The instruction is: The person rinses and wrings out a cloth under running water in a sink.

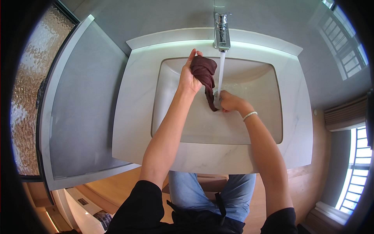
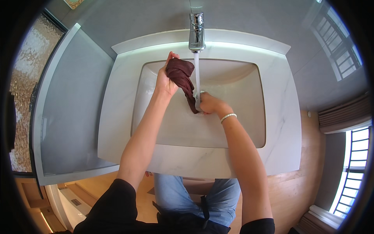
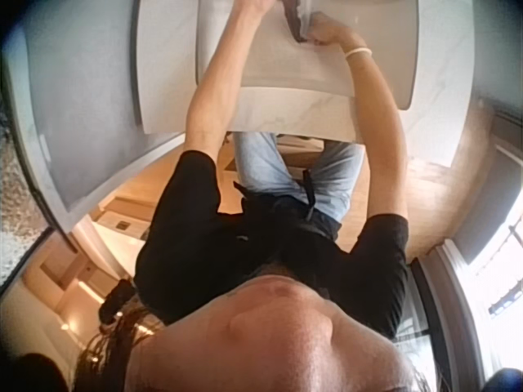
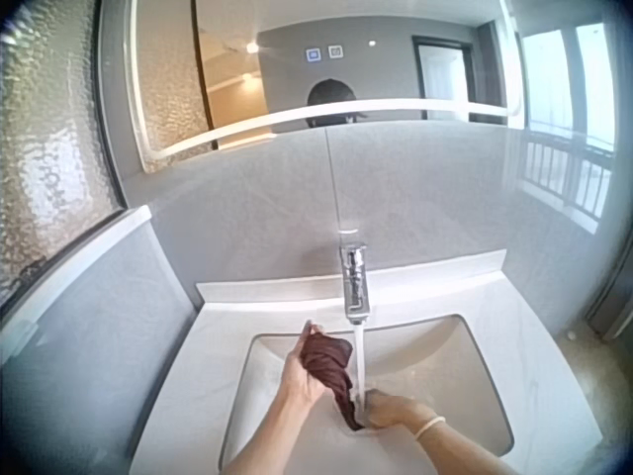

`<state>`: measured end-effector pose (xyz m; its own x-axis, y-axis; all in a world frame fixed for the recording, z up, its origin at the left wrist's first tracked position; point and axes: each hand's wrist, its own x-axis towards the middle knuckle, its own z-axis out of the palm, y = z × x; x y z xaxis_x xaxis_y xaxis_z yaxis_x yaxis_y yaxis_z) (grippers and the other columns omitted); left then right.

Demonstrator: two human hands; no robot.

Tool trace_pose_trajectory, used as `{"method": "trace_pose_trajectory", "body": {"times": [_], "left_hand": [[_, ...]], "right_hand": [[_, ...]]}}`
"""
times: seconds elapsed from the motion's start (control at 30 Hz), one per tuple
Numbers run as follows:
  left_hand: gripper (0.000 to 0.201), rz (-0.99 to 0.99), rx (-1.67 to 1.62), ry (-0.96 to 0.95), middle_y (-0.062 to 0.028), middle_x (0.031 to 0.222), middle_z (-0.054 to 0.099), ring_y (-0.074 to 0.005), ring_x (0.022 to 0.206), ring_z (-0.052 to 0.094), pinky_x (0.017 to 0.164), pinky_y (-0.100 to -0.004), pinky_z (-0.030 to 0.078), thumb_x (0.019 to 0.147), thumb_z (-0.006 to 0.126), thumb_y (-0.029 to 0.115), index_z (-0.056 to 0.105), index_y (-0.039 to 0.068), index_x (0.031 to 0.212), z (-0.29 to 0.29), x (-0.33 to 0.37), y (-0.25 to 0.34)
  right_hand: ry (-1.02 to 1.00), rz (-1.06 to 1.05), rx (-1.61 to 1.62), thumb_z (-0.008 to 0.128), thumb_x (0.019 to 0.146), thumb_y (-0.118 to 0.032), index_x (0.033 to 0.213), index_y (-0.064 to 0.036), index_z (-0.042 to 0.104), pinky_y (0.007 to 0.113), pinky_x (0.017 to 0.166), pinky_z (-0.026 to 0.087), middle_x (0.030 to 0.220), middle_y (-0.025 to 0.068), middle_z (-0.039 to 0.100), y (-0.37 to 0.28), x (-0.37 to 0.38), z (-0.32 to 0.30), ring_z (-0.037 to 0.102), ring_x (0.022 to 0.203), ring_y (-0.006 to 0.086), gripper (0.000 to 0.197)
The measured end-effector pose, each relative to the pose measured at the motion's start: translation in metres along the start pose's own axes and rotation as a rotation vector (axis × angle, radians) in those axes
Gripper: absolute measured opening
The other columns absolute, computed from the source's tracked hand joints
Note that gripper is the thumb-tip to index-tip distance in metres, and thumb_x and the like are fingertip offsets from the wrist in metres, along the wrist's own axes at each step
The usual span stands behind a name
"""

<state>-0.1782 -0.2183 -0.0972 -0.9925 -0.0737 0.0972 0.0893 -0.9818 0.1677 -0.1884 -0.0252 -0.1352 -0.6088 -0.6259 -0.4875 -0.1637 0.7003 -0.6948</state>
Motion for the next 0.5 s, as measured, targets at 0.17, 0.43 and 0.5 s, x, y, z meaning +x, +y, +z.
{"method": "trace_pose_trajectory", "body": {"times": [0.17,0.43,0.5], "left_hand": [[0.026,0.019,0.026,0.172,-0.0096,0.104,0.061,-0.0166,0.075,0.060,0.066,-0.0306,0.055,0.096,0.045,0.004,0.055,0.008,0.119,0.010,-0.002,-0.003],[0.027,-0.140,0.099,-0.045,-0.0101,0.108,0.060,-0.0175,0.082,0.061,0.071,-0.0304,0.055,0.097,0.044,0.007,0.056,0.007,0.121,0.012,-0.006,-0.008],[0.025,-0.139,0.193,-0.005,-0.0082,0.106,0.061,-0.0166,0.083,0.060,0.073,-0.0301,0.053,0.099,0.046,0.012,0.060,0.007,0.118,0.018,-0.008,-0.018]], "right_hand": [[-0.107,0.068,0.076,0.041,0.083,-0.003,0.129,0.0028,0.043,0.033,0.070,0.054,0.103,0.0201,0.061,-0.026,-0.019,-0.007,0.067,0.066,0.0219,0.046],[0.662,-0.077,-0.126,0.047,0.082,-0.007,0.120,-0.0062,0.056,0.038,0.076,0.052,0.106,0.0175,0.063,-0.019,-0.001,-0.014,0.066,0.081,0.0276,0.039],[0.706,-0.269,0.059,0.050,0.081,-0.007,0.120,-0.0079,0.057,0.037,0.081,0.050,0.107,0.0175,0.063,-0.010,-0.002,-0.028,0.064,0.090,0.0269,0.039]]}}
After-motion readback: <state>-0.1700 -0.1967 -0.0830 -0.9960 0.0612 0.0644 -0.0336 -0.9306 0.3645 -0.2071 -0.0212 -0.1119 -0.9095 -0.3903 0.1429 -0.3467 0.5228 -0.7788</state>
